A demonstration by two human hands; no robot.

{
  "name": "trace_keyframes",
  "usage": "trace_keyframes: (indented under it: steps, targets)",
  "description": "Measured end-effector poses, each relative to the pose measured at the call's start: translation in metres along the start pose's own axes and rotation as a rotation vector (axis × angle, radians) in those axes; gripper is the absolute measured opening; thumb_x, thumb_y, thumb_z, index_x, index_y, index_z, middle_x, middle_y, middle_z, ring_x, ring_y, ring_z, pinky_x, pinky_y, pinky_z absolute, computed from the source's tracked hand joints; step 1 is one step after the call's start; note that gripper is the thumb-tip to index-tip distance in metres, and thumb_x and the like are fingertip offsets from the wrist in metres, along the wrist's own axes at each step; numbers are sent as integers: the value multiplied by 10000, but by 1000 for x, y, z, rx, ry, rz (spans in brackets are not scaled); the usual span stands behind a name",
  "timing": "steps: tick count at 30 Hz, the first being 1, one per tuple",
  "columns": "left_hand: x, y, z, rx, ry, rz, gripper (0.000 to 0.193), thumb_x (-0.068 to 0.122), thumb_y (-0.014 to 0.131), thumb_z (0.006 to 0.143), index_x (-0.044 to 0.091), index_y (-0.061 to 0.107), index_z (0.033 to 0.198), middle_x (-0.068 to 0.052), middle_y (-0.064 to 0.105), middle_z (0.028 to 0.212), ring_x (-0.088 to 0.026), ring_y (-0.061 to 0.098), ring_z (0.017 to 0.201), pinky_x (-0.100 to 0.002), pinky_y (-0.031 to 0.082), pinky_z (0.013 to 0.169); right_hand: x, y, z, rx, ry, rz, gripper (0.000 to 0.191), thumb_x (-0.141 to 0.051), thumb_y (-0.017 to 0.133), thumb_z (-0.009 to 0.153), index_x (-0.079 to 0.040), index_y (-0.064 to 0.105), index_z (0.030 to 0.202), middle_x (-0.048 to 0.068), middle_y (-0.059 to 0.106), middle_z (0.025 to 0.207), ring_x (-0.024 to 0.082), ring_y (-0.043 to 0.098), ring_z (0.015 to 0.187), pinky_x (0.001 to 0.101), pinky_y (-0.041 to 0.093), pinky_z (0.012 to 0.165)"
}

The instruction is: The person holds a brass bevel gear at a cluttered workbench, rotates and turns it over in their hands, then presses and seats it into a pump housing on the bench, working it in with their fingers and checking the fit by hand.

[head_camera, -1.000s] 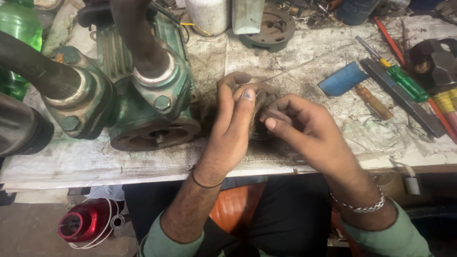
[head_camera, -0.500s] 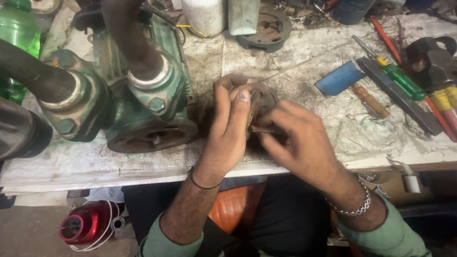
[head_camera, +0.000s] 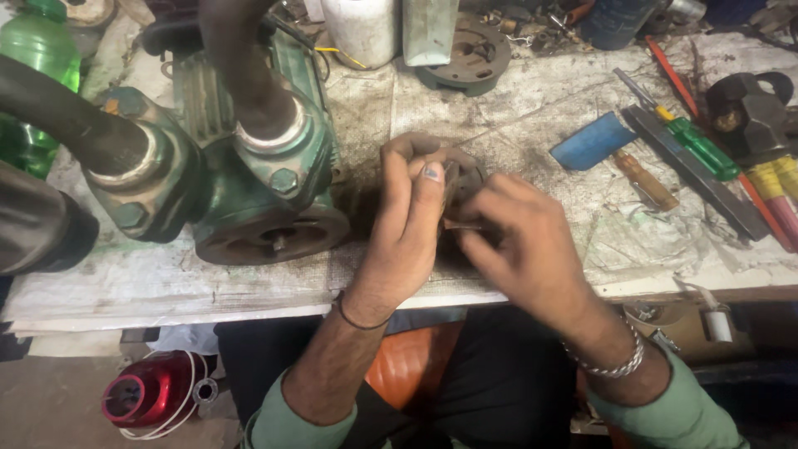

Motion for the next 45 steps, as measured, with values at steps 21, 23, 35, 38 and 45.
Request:
trace_keyframes:
  steps: [21, 23, 35, 38, 45]
  targets:
    - [-2, -3, 2, -17, -53, -46, 272, 161, 315, 1150, 18, 321, 1381, -134, 608, 1287, -166, 605, 1155, -304, 550, 960, -9, 3, 2, -26, -19, -2, 222, -45, 771, 748, -33, 650, 933, 129, 558, 877, 330, 587, 856, 430, 486, 725]
    - [0, -1, 2, -30, -41, -21, 266, 148, 326, 1150, 16, 327, 1381, -140, 618, 1286, -167, 607, 1153, -299, 545, 975, -12, 2, 2, -17, -57, -40, 222, -37, 762, 740, -41, 663, 939, 126, 577, 889, 339, 586, 858, 434, 491, 731]
    - [-4, -3, 3, -22, -48, -12, 262, 152, 345, 1134, 29, 347, 1365, -122, 635, 1242, -146, 604, 1073, -282, 534, 874, -12, 4, 5, -71, -85, 25, 206, -43, 768, 742, -46, 653, 912, 116, 602, 907, 335, 615, 898, 439, 501, 755]
    - [-2, -2, 2, -29, -17, 34, 259, 145, 359, 1144, 19, 359, 1371, -129, 633, 1252, -152, 600, 1118, -287, 529, 945, -14, 1, 7, -38, -88, -62, 227, -39, 762, 715, -38, 653, 914, 136, 605, 931, 359, 601, 899, 450, 504, 755]
    - [-4, -1, 2, -43, -20, -34, 257, 151, 369, 1157, 13, 359, 1374, -128, 612, 1260, -161, 591, 1151, -294, 533, 979, -1, 3, 9, -95, 14, 10, 205, -46, 760, 751, -26, 651, 923, 121, 604, 904, 314, 622, 860, 423, 513, 702]
Point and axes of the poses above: each hand's wrist, its own z-axis towards the middle knuckle, its own y-axis out of the palm, x = y × z, the point moved 9 cm from there along z, towards the middle knuckle
